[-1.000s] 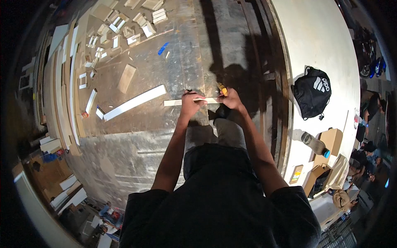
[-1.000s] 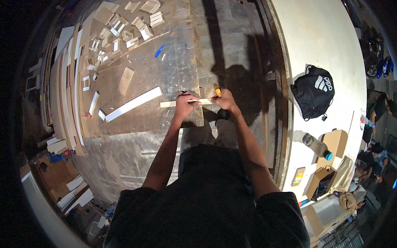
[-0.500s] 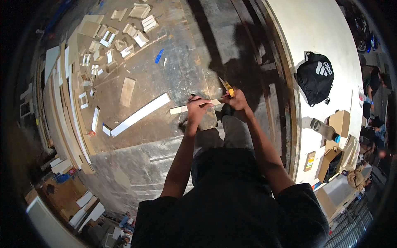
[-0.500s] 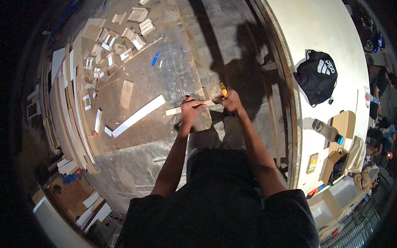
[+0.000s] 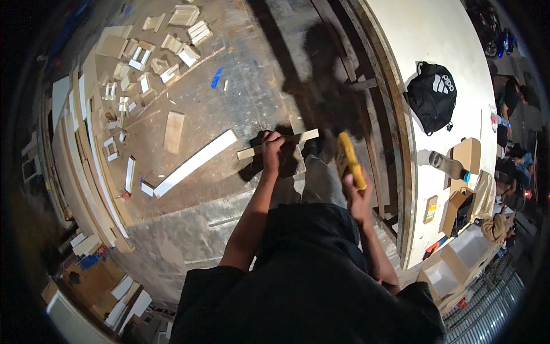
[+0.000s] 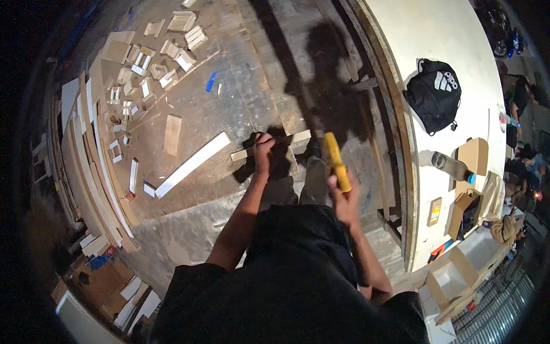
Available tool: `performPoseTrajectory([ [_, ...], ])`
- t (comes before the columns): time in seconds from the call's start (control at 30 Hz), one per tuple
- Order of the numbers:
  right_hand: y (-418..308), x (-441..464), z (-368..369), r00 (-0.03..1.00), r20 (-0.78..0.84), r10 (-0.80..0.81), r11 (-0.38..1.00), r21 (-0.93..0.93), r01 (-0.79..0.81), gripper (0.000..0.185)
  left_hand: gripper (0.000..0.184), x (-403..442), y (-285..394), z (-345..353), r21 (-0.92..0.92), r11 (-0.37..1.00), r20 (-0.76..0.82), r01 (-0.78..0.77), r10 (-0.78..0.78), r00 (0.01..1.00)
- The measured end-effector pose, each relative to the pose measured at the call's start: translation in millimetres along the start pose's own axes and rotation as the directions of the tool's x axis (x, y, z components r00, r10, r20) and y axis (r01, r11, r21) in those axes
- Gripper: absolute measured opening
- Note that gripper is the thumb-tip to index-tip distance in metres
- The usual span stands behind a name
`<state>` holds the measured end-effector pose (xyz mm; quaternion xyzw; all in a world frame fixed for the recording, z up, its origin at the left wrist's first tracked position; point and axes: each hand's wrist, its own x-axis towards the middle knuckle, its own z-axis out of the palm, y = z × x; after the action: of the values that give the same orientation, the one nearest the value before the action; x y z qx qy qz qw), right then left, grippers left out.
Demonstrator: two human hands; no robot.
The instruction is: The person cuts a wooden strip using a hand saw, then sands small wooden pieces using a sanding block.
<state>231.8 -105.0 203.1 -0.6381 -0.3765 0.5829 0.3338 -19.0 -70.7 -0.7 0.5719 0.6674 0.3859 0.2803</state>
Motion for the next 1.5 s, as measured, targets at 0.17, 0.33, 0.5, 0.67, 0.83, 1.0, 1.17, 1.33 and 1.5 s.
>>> performPoseTrajectory([
  [0.17, 14, -25, 29, 0.991, 0.038, -0.125, 0.982, -0.140, 0.130, 0.024, 0.018, 5, 18, -11, 0.025, 0.989, 0.068, -0.143, 0.141, 0.988],
  [0.33, 26, -28, 33, 0.986, 0.122, -0.115, 0.986, -0.106, 0.128, 0.028, 0.013, 3, 32, -16, 0.138, 0.990, 0.109, -0.029, 0.014, 0.994],
  [0.5, 30, -35, 32, 0.988, 0.144, -0.054, 0.992, -0.108, 0.070, 0.029, 0.008, -7, -9, 5, 0.106, 0.990, -0.060, -0.096, 0.103, 0.993],
  [0.67, 30, -37, 35, 0.989, 0.146, -0.012, 0.992, -0.126, 0.030, 0.031, 0.011, -7, 4, -5, 0.124, 0.983, 0.000, -0.136, 0.137, 0.991],
  [0.83, 15, -31, 37, 0.983, 0.181, -0.013, 0.970, -0.238, 0.057, 0.032, 0.015, -1, 9, -9, 0.101, 0.989, 0.007, -0.112, 0.112, 0.994],
  [1.0, 3, -28, 40, 0.971, 0.215, 0.103, 0.978, -0.200, -0.059, 0.030, 0.061, 5, -16, 0, 0.147, 0.988, 0.188, -0.036, 0.008, 0.982],
  [1.17, 1, -30, 39, 0.962, 0.247, 0.117, 0.970, -0.236, -0.057, 0.029, 0.029, -2, -3, 9, 0.226, 0.965, 0.064, -0.131, 0.119, 0.991],
  [1.33, -1, -32, 39, 0.967, 0.239, 0.086, 0.973, -0.228, -0.031, 0.031, 0.025, 12, -3, 20, 0.714, 0.689, 0.038, -0.123, 0.137, 0.990],
  [1.5, 3, -28, 38, 0.971, 0.231, 0.053, 0.971, -0.240, 0.004, 0.033, 0.029, 20, -42, 34, 0.989, -0.021, 0.133, -0.150, 0.587, 0.799],
])
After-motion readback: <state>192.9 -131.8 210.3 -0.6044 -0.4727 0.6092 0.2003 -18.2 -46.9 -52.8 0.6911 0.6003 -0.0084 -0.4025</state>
